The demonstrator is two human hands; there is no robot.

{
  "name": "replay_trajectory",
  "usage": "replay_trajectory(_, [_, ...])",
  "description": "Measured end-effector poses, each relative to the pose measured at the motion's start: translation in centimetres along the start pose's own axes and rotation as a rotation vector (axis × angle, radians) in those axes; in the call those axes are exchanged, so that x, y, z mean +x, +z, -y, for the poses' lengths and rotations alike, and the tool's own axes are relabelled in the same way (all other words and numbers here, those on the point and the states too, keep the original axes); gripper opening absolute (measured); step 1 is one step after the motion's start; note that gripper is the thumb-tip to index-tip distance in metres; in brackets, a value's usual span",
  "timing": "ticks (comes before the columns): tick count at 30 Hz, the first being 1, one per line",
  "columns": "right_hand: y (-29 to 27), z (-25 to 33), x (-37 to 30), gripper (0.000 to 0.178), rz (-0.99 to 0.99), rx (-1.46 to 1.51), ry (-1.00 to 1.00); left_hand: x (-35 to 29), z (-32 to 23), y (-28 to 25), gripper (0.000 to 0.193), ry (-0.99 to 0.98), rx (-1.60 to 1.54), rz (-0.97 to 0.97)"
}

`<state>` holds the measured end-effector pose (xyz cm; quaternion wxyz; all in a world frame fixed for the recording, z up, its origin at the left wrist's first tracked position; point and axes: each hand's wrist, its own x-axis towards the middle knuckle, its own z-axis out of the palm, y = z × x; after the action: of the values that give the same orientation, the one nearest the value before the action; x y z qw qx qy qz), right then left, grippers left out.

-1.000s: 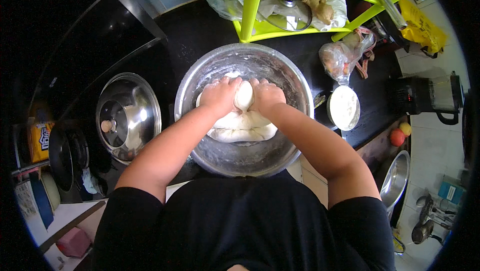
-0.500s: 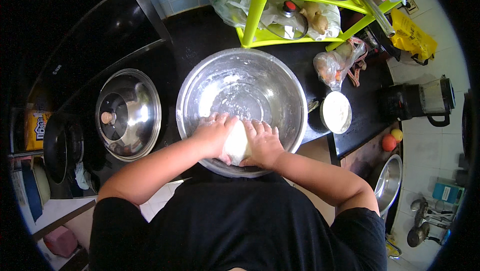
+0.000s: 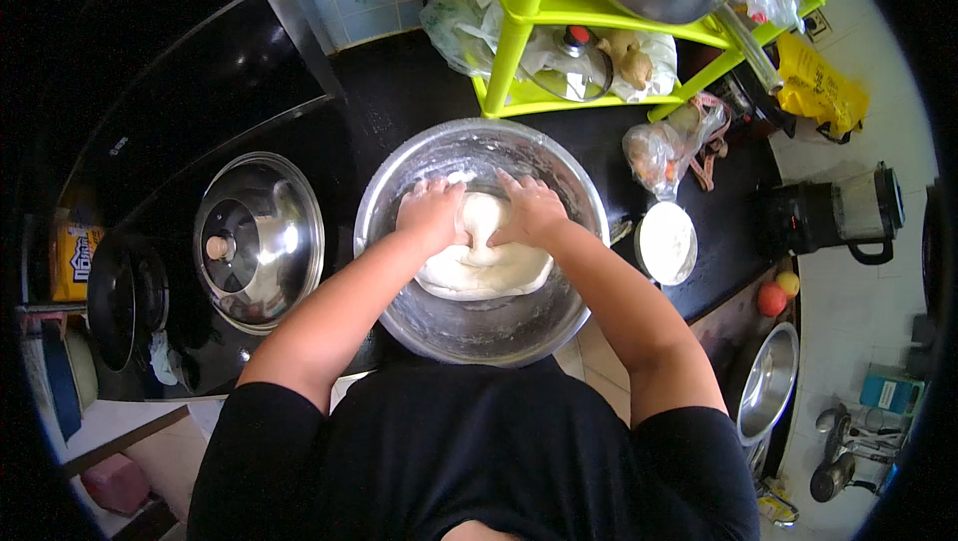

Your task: The person kneads a large mass of dough inside a metal bowl using both hands. They repeatedly fold, press, and turn the dough to develop its texture, occasionally adding small amounts of flour from a nearby plate to prevent sticking.

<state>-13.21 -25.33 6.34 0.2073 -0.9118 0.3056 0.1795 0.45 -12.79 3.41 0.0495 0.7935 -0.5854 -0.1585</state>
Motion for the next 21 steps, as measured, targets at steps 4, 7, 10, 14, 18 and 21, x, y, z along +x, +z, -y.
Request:
replay_trajectory(4, [0.9, 1.0, -4.0, 0.079, -0.108, -0.074, -0.223, -3.8, 2.3, -4.7, 0.047, -0.012, -0.233, -0.064])
replay_trajectory(7, [2.6, 5.4, -8.0, 0.082, 0.032, -0.267, -0.381, -6.0, 4.4, -4.7, 0.048, -0.059, -0.077, -0.550])
replay_trajectory(10, [4.8, 7.6, -6.8, 0.087, 0.050, -0.584, -0.341, -5.0, 3.9, -3.4, 0.052, -0.359, -0.134, -0.434])
replay_trajectory(14, [3.8, 8.4, -1.8, 0.089, -0.058, -0.478, -0.189, -4.9, 4.9, -1.5, 0.047, -0.407, -0.055, -0.414])
replay_trajectory(18, [-1.4, 4.5, 2.4, 0.066, -0.136, 0.438, 0.041, -5.2, 4.7, -2.2, 0.052, -0.477, -0.177, -0.337])
replay_trajectory(21, [1.2, -5.8, 7.6, 0.042, -0.150, 0.891, 0.119, -5.1, 4.4, -2.7, 0.047, -0.493, -0.350, -0.352])
